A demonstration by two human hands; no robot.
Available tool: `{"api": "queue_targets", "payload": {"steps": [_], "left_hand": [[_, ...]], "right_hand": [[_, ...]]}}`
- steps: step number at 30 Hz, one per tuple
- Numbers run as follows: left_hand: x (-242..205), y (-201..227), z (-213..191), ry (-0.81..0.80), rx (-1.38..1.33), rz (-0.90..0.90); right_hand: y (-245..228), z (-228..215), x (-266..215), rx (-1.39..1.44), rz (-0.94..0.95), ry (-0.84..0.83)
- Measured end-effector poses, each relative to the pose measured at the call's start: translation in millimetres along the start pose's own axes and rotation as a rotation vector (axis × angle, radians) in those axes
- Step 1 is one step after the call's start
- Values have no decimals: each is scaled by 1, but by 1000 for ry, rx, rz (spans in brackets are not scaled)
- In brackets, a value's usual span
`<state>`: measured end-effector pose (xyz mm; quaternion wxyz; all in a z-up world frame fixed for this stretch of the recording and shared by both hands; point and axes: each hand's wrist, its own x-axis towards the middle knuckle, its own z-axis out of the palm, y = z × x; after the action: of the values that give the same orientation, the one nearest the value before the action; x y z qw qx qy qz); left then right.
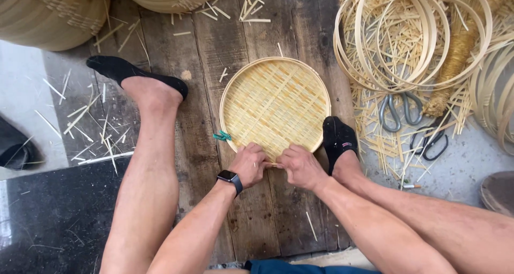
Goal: Assembling bamboo baskets by fitting and securing circular rims onto woven bamboo bases.
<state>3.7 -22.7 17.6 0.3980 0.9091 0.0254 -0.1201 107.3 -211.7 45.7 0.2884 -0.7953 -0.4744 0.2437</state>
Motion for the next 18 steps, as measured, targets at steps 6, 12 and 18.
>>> {"api": "queue_targets", "payload": {"steps": [6, 12, 18], "left_hand": [[-9, 17, -5, 122, 14, 129], [-7, 15, -4, 89, 68, 152], [5, 16, -2, -18, 65, 5]], "right_hand": [[-1, 6, -12, -53, -68, 190], [-1, 1, -8, -28, -68, 205], [8, 10, -1, -42, -6, 199]]}}
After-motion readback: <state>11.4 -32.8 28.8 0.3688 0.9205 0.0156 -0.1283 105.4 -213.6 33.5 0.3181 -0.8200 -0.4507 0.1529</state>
